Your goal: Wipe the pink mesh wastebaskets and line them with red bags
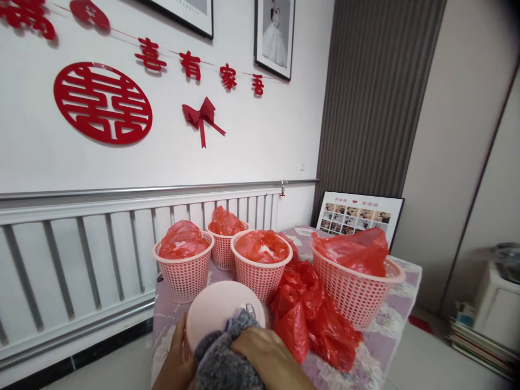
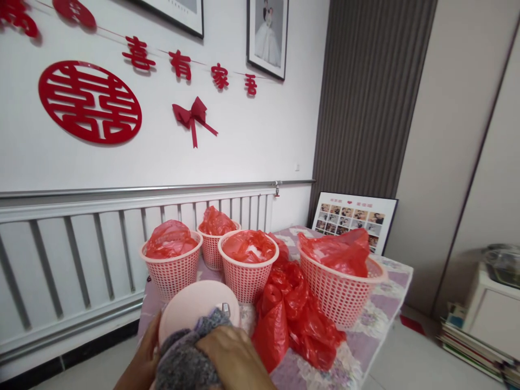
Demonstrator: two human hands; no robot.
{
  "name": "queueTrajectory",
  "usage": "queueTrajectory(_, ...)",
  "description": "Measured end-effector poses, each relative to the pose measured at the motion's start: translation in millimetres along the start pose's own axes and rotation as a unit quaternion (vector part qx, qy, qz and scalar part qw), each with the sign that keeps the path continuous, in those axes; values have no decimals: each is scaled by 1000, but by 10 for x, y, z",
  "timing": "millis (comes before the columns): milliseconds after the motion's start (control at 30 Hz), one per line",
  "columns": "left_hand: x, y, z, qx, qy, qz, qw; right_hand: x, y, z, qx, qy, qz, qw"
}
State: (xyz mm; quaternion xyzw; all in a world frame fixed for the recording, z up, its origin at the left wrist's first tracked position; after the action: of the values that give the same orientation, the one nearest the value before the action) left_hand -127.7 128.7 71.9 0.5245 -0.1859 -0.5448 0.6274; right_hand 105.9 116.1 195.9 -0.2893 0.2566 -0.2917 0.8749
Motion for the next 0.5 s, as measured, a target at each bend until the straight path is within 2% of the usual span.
queueTrajectory(67,-89,25,77,-10,5,-24,1000,96,282,150,5,33,-8,999)
queueTrajectory(133,-218,178,168,-56,16,-47,997,158,569,383,14,90,-55,994)
queueTrajectory(200,-384,438,195,-120,10,-59,991,194,782,629,7,158,-108,981)
queueTrajectory(300,-655,911,35,-255,-30,-84,963,193,925,830,-30,251,-151,956)
queueTrajectory(333,-735,1001,-72,-305,-56,-78,948,168,944,813,-41,264,-155,951)
queueTrajectory(400,-854,1107,-286,-343,-90,-72,932,87,967,663,-59,257,-157,952)
queueTrajectory(500,-914,1085,-583,-360,-145,-74,919,-37,1006,398,-81,228,-154,958)
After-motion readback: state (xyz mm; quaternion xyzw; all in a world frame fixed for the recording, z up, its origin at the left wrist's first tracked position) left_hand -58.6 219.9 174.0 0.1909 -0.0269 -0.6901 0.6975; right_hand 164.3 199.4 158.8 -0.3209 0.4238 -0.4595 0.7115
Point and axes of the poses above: each hand's wrist, its own x-axis away from the middle knuckle, its own z-axis out of the back of the hand, y = z × x, the point moved 10 cm from there along -x, towards the middle knuckle, and after that the axes turned 5 degrees about -z, right-handed, at the moved point
